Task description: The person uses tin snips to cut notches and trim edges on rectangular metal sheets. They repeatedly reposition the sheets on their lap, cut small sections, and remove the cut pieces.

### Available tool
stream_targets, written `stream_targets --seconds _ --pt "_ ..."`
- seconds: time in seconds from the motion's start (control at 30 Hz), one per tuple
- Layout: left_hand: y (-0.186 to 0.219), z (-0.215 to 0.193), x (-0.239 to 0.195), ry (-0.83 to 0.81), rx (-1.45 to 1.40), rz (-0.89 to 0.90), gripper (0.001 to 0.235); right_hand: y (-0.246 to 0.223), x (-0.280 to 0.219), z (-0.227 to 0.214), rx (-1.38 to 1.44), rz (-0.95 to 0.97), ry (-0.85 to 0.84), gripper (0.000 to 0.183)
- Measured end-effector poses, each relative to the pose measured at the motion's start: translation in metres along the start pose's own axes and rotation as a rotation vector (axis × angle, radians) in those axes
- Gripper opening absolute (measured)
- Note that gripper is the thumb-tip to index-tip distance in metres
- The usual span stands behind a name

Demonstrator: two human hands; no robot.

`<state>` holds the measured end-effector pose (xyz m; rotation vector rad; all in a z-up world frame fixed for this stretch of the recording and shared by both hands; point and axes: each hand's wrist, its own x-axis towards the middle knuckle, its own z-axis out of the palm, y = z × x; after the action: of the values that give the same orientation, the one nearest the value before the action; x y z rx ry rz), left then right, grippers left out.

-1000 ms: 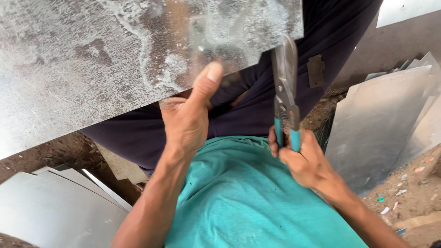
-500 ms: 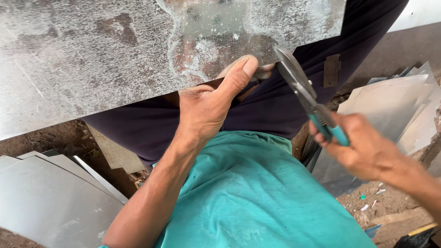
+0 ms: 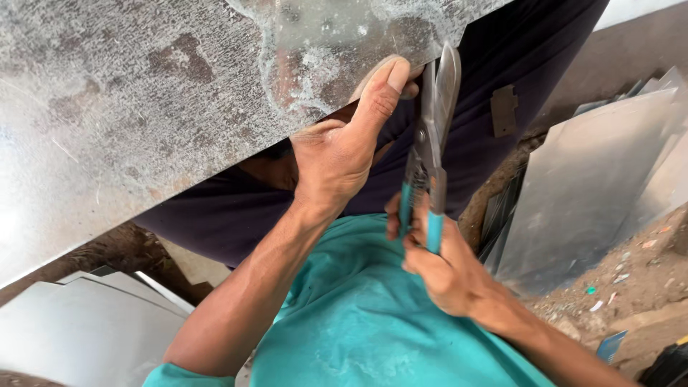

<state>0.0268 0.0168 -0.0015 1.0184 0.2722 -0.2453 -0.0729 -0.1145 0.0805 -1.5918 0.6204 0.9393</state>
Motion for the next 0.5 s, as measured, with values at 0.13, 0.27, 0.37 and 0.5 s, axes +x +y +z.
stream_targets --seconds 0.13,0.27,0.37,0.5 --pt "0.002 -0.003 -0.001 0.02 0.079 -0.089 0.029 0.026 0.01 0.018 -0.012 -0.087 0.141 0.049" --pt "0.002 -0.002 0.0 0.012 0.065 -0.179 0.033 -0.007 0.022 0.026 -0.013 -0.149 0.218 0.03" --pt "0.006 -0.006 0.0 0.011 -0.042 -0.15 0.031 -0.037 0.028 0.008 -0.256 -0.074 0.273 0.021" --pt "0.014 -0.017 -0.005 0.098 -0.019 -0.141 0.029 -0.033 0.021 -0.082 -0.711 0.075 0.243 0.023"
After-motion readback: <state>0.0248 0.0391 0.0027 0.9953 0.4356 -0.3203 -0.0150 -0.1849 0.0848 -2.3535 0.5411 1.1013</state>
